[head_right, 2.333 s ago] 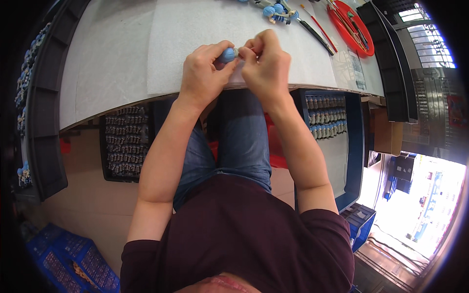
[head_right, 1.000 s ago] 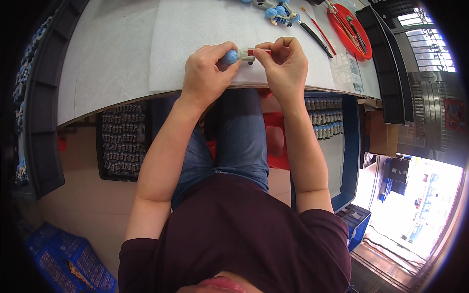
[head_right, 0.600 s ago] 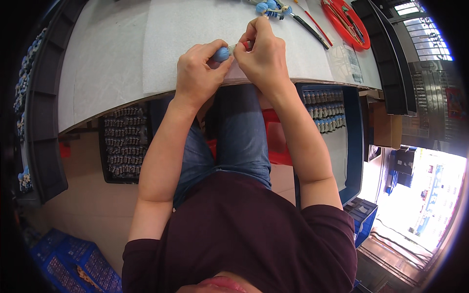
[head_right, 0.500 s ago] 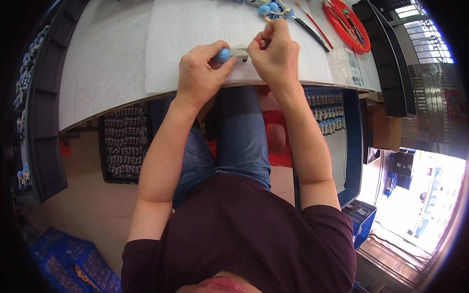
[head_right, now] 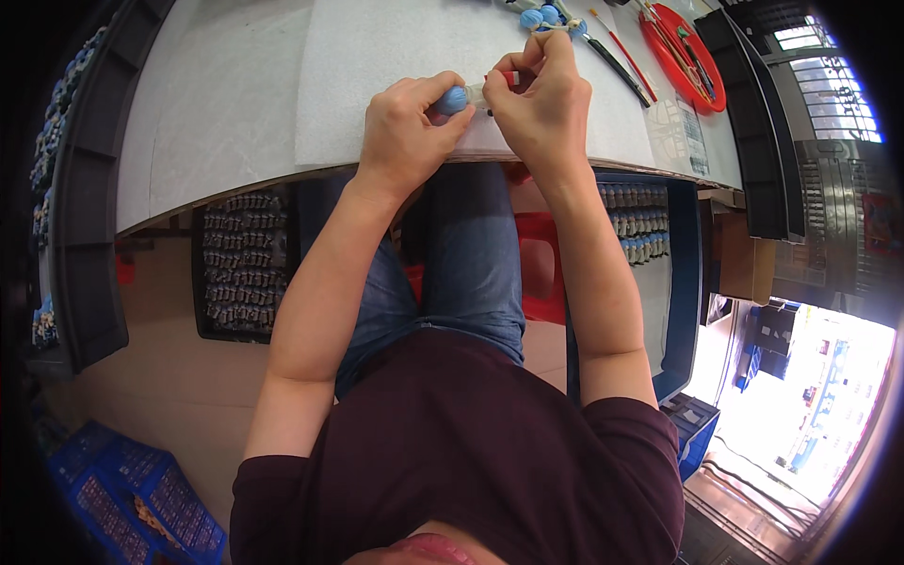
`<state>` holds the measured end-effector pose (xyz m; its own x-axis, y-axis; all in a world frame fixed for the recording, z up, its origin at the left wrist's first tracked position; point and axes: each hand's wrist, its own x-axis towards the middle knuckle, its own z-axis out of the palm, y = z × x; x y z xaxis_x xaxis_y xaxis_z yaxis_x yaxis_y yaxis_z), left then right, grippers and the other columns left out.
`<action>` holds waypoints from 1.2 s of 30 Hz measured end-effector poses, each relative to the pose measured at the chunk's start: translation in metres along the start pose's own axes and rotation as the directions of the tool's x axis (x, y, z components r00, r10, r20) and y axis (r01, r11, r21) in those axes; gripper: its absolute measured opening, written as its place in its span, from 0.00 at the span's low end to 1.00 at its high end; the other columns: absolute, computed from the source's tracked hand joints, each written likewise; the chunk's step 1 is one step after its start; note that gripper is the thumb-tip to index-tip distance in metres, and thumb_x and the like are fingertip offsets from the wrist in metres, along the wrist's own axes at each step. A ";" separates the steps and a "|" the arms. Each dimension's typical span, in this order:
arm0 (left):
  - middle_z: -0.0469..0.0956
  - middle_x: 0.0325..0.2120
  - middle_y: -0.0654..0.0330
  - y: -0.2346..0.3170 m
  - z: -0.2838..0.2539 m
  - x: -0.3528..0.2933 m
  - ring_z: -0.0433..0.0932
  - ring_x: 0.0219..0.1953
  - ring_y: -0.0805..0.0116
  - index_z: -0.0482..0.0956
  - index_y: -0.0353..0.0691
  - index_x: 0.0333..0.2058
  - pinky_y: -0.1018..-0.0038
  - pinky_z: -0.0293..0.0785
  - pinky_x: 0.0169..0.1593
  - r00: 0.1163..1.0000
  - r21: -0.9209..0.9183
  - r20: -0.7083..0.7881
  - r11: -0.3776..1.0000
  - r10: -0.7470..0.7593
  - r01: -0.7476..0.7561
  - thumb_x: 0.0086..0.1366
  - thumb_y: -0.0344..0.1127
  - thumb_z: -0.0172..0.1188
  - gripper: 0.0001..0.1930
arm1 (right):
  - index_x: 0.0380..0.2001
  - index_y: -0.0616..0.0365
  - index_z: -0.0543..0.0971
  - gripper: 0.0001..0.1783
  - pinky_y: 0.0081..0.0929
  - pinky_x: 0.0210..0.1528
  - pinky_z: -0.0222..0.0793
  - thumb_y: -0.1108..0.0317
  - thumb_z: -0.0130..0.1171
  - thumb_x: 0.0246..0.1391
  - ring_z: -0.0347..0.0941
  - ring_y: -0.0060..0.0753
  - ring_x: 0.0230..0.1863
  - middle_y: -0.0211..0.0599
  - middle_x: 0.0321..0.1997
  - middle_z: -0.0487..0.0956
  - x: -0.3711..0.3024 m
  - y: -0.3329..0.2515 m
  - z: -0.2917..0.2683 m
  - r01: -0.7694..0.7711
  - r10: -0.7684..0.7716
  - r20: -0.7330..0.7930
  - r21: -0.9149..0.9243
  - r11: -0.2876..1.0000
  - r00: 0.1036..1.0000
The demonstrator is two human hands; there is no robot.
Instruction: The person assembles small blue and white figurines at a workbench. They pick up individual parts, attach them to the main body of the figures, and place the completed units into a blue tray. The process involves repetitive handling of small components and organizing the finished items.
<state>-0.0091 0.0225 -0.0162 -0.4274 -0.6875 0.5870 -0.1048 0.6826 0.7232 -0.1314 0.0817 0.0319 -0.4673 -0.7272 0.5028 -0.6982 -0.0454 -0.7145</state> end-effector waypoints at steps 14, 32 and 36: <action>0.75 0.18 0.55 -0.001 0.002 0.002 0.75 0.21 0.62 0.79 0.41 0.30 0.69 0.71 0.28 0.996 0.033 -0.062 0.997 0.070 -0.068 0.46 0.33 0.64 0.10 | 0.25 0.60 0.64 0.12 0.23 0.26 0.70 0.77 0.58 0.39 0.73 0.28 0.19 0.37 0.20 0.76 -0.004 0.005 0.005 0.047 -0.039 0.087 -0.090 0.995 0.995; 0.77 0.24 0.62 0.004 -0.005 0.002 0.76 0.26 0.77 0.78 0.35 0.34 0.81 0.73 0.32 0.976 -0.227 0.111 0.951 -0.187 0.208 0.48 0.26 0.66 0.12 | 0.26 0.59 0.67 0.16 0.21 0.31 0.68 0.71 0.65 0.38 0.71 0.23 0.25 0.34 0.21 0.77 0.036 0.087 -0.058 -0.149 0.110 -0.161 -0.261 0.954 0.981; 0.77 0.31 0.63 0.008 -0.009 0.006 0.76 0.33 0.78 0.77 0.35 0.37 0.81 0.75 0.37 0.936 -0.364 0.207 0.866 -0.284 0.343 0.48 0.23 0.66 0.15 | 0.32 0.61 0.72 0.20 0.23 0.33 0.68 0.65 0.69 0.38 0.72 0.27 0.32 0.37 0.33 0.78 0.045 0.088 -0.067 -0.068 0.000 -0.153 -0.443 0.894 0.988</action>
<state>-0.0044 0.0216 -0.0043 -0.5564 -0.7860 0.2693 0.0893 0.2657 0.9599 -0.2507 0.0909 0.0244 -0.5447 -0.6136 0.5717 -0.8324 0.3123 -0.4578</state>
